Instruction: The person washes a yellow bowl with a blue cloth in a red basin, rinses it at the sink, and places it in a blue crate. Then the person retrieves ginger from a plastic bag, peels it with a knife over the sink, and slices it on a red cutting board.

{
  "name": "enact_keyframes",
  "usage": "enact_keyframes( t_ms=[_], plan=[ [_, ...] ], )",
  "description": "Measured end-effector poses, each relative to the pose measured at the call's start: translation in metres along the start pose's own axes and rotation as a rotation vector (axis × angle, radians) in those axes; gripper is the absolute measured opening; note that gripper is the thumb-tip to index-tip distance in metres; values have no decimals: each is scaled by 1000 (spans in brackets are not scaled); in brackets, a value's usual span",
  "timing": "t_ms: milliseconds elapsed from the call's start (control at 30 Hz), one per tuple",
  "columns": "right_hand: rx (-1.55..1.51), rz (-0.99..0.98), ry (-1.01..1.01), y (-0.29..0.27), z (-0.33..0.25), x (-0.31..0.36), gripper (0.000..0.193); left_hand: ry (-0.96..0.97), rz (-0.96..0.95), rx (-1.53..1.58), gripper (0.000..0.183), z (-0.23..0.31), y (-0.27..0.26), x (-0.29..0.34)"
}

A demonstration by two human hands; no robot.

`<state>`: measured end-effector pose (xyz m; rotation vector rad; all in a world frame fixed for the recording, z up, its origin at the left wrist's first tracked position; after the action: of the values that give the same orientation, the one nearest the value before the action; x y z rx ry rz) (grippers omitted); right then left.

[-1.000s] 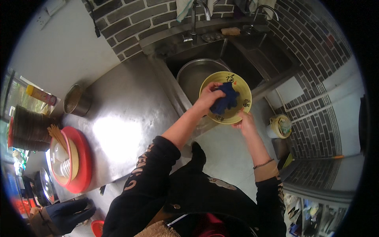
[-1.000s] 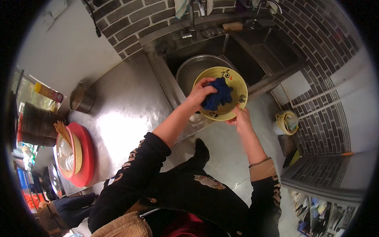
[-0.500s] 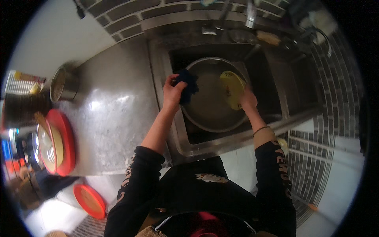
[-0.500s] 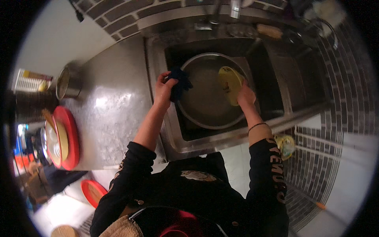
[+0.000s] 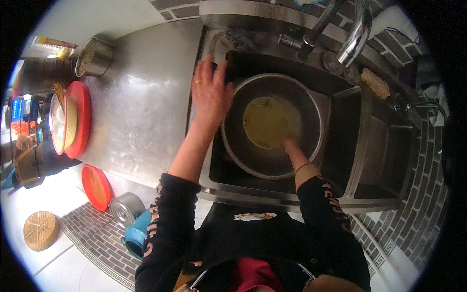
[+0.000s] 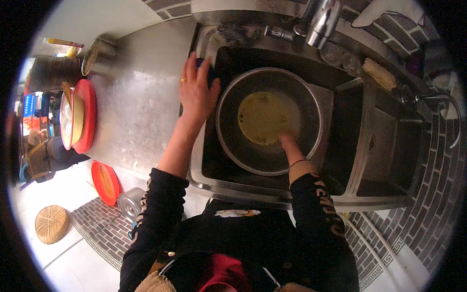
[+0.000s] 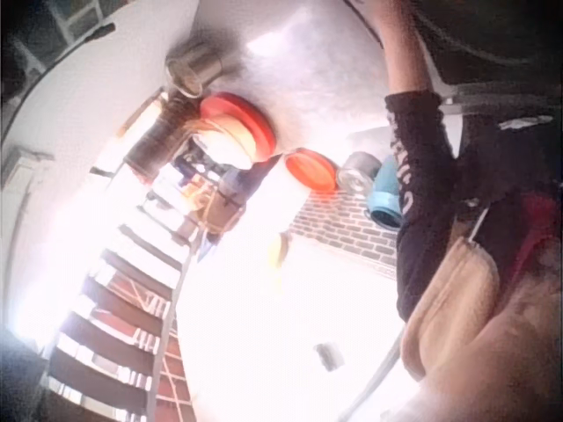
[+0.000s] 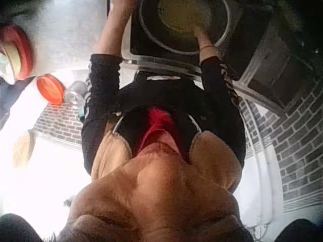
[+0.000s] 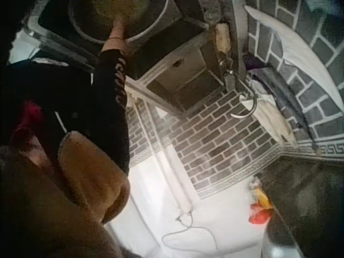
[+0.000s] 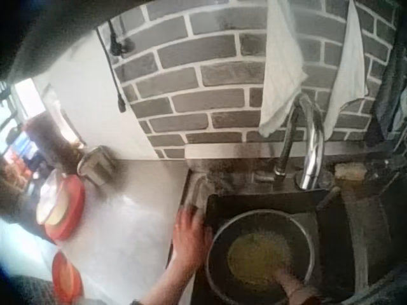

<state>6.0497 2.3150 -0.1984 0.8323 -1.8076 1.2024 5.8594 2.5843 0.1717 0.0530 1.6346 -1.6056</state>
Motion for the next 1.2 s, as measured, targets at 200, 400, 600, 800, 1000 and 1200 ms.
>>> enact_keyframes(
  t_ms=[200,400,600,800,1000,1200],
  plan=[
    [212,148,-450,-69,-92,44,30,-278,-329,255,50,73,136,89],
    [-466,-55,71,-46,-30,29,27,-1289,-379,763,49,46,277,264],
    [-139,125,-220,-34,-43,20,34,-1942,-315,1529,62,155,309,301],
    [324,260,-690,-122,-109,97,37,-512,-709,492,52,66,255,151],
    [637,500,-1007,-125,-168,167,48,-7,-350,774,28,119,175,11],
    [490,307,-557,-99,-132,98,42,-358,-248,801,40,102,169,52]
  ],
)
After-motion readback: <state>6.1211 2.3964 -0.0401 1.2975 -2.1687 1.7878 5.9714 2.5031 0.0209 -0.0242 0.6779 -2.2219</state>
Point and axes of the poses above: each hand's wrist, its own x-axis away from the middle knuckle, its own y-axis out of the palm, z = x × y, the point moved 7 cm from there along -x, towards the middle knuckle, and after that the axes turned 13 degrees about y, right-handed, at the moved point
